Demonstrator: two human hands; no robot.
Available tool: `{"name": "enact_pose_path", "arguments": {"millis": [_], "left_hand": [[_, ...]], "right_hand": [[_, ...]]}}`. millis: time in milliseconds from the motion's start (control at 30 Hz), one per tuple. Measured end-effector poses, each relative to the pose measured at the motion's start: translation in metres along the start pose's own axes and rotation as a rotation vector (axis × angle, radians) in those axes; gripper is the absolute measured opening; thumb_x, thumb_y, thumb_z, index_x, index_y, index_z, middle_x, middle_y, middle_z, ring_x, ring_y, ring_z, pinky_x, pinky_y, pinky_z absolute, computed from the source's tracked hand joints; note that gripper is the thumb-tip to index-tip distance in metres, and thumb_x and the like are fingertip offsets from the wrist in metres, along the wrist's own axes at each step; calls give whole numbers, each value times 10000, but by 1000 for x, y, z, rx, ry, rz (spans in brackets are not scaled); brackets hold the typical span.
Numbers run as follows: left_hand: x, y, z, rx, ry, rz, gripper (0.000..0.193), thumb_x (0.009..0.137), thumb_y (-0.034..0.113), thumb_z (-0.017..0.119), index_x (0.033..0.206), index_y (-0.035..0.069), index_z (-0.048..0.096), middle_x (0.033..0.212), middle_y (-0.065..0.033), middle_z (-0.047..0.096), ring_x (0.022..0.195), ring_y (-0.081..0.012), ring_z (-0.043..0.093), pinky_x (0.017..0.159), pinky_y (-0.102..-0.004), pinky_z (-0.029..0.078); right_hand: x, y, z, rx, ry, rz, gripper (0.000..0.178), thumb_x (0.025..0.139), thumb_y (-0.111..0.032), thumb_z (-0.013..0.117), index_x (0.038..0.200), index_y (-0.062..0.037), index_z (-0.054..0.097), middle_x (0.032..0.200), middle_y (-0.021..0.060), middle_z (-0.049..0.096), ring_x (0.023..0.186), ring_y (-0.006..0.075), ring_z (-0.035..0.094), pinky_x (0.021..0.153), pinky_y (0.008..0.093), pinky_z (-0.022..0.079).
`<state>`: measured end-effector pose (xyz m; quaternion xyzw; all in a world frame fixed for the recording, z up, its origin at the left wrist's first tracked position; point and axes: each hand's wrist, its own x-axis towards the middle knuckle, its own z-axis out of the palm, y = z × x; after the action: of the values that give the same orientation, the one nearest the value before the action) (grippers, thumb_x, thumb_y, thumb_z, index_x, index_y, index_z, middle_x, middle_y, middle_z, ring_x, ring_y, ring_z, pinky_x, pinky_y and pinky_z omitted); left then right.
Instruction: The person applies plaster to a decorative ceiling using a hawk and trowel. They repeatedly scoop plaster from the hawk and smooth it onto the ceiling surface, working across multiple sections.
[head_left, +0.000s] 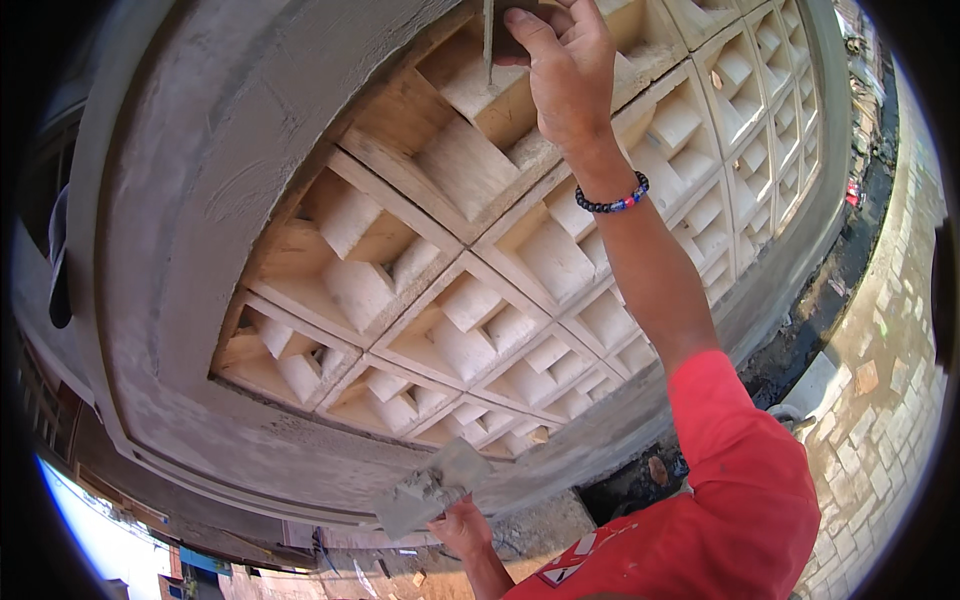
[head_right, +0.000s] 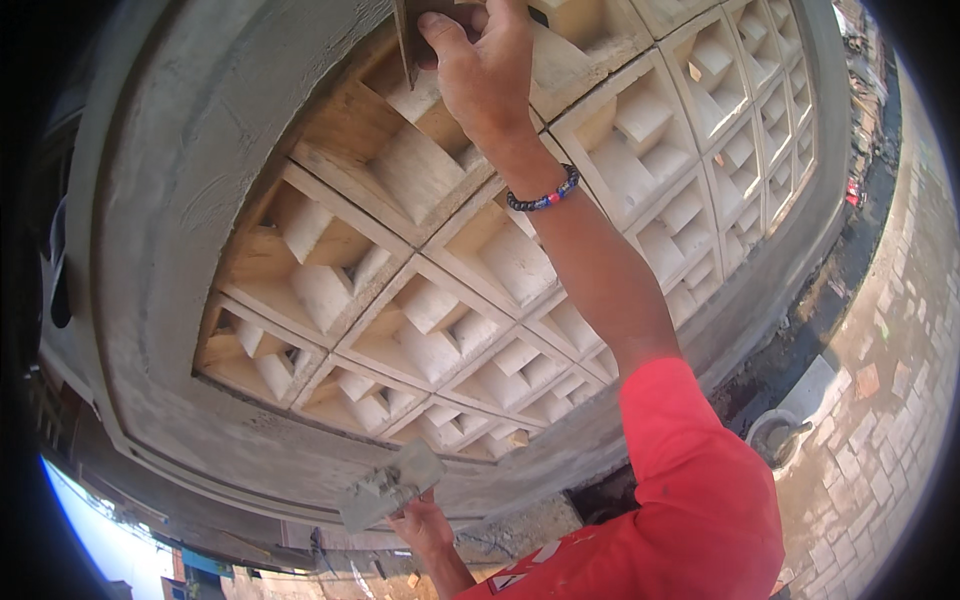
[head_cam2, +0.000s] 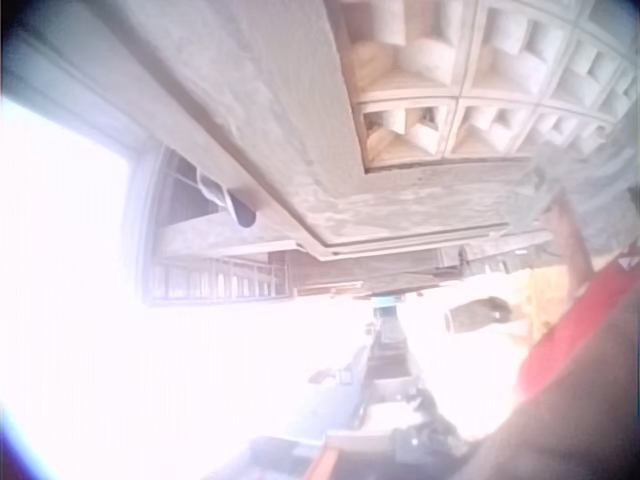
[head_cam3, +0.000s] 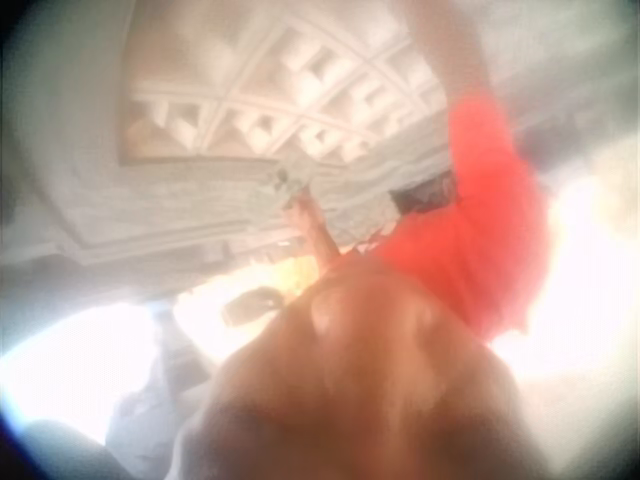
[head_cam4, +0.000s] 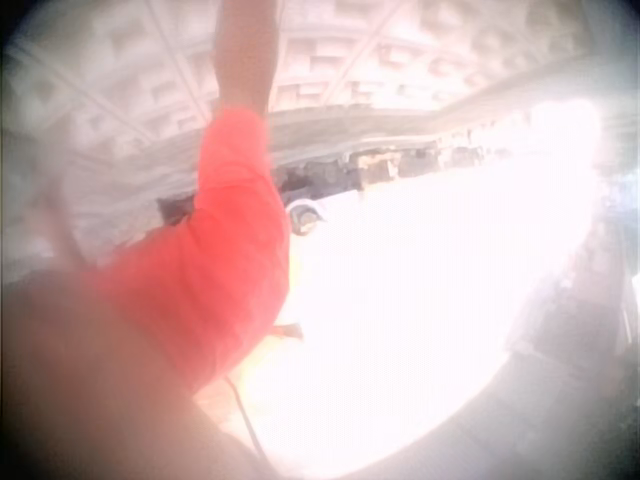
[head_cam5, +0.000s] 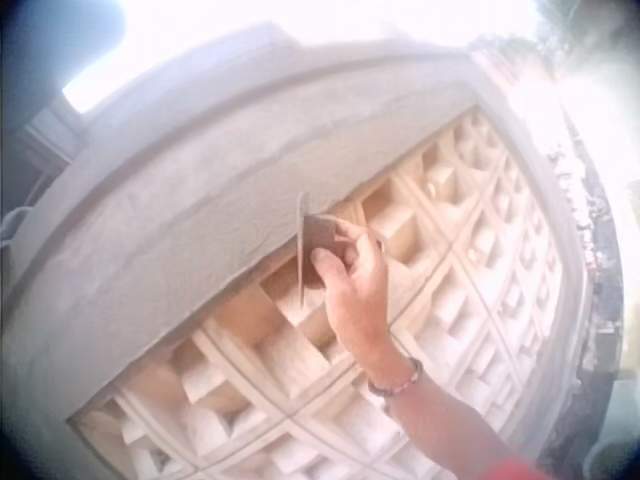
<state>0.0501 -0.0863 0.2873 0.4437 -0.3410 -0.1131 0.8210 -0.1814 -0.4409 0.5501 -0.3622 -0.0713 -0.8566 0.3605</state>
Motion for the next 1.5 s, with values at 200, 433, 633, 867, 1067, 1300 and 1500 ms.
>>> {"name": "enact_pose_path", "arguments": {"millis": [200, 433, 633, 867, 1067, 1300, 1500], "left_hand": [[-5, -2, -26, 19, 12, -20, 623, 713, 233, 808, 1232, 74, 500, 1145, -67, 599, 1037, -231, 600, 921, -452, 503], [-5, 1, -13, 30, 45, -14, 638, 708, 222, 812, 1236, 59, 493, 1160, -74, 593, 1059, -237, 590, 924, -459, 502], [-6, 2, -12, 2, 59, -1, 682, 703, 240, 818, 1262, 72, 466, 1164, -64, 588, 1055, -230, 589, 924, -458, 500], [-8, 4, -30, 19, 58, 1, 694, 701, 236, 821, 1273, 94, 455, 1159, -41, 579, 1047, -203, 581, 923, -463, 496], [-14, 9, -34, 8, 106, 20, 679, 711, 211, 813, 1276, 95, 456, 1235, -61, 542, 1111, -230, 558, 911, -439, 503], [-18, 24, -51, 48, 122, 33, 699, 710, 228, 814, 1288, 84, 447, 1271, -71, 520, 1147, -241, 535, 903, -429, 509], [-15, 22, -68, 2, 132, 14, 701, 710, 213, 813, 1291, 77, 446, 1280, -73, 512, 1145, -251, 537, 900, -450, 507]], "right_hand": [[34, 10, -34, 414, 192, 160, 260, 915, -10, 388, 1143, 103, 443, 1057, 212, 574, 951, 287, 611, 782, 400, 579], [50, 9, -11, 462, 252, 340, 204, 925, -40, 427, 1102, 36, 494, 997, 157, 580, 906, 251, 592, 732, 369, 551], [15, 33, 26, 551, 227, 342, 181, 904, -59, 506, 1073, 1, 484, 951, 122, 589, 798, 195, 599, 637, 328, 540], [-78, 43, 104, 656, 255, 492, 268, 870, -30, 559, 1070, -7, 381, 971, 129, 558, 752, 134, 574, 569, 313, 567], [-157, 46, 131, 693, 12, 641, 268, 898, -48, 563, 1112, -4, 406, 994, 133, 597, 824, 191, 628, 646, 354, 589], [-76, 46, 45, 693, 195, 301, 289, 873, -40, 583, 1101, 22, 416, 953, 128, 590, 832, 222, 630, 653, 396, 590], [-43, 44, 44, 505, 186, 227, 172, 934, -96, 482, 1076, -4, 511, 949, 111, 615, 816, 207, 623, 678, 335, 549]]}}
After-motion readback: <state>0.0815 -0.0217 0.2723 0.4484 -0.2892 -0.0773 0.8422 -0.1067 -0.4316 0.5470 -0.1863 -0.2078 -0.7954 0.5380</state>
